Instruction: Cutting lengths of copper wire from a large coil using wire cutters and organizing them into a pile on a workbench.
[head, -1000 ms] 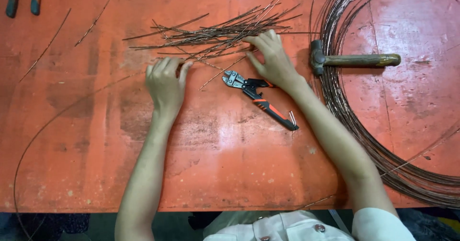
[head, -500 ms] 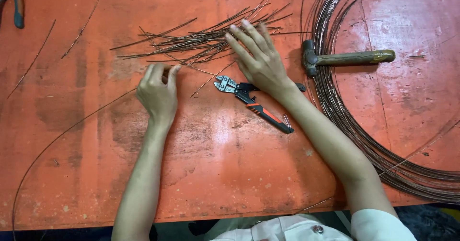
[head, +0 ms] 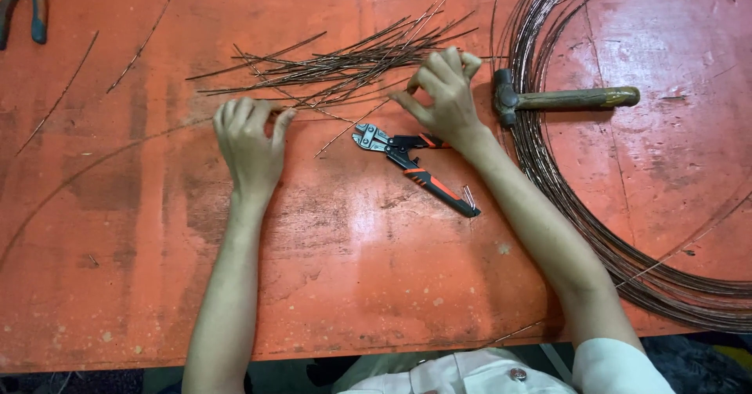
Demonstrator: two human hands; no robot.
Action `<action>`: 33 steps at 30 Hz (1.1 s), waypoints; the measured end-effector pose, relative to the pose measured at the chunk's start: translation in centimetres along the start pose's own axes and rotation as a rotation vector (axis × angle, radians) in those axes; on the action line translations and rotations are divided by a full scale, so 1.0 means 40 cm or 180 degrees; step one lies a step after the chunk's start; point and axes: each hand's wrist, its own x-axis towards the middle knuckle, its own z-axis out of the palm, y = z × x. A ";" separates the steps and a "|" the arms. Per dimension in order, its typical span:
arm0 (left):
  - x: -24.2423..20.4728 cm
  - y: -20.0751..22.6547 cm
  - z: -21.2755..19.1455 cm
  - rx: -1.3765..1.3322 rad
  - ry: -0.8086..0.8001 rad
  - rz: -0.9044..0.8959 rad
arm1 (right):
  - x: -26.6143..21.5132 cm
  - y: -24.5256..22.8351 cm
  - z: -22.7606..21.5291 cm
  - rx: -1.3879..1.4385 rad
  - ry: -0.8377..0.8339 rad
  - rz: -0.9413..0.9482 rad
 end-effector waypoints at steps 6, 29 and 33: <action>0.012 0.029 0.011 0.0351 0.0320 -0.0388 | 0.085 0.023 0.051 -0.0128 -0.0440 0.0451; -0.002 0.067 0.015 0.0257 0.0573 -0.0580 | 0.082 -0.159 0.140 -0.0162 -0.1161 0.2127; -0.004 0.069 0.017 0.0185 0.0550 -0.0708 | 0.086 -0.158 0.138 -0.0241 -0.1157 0.2113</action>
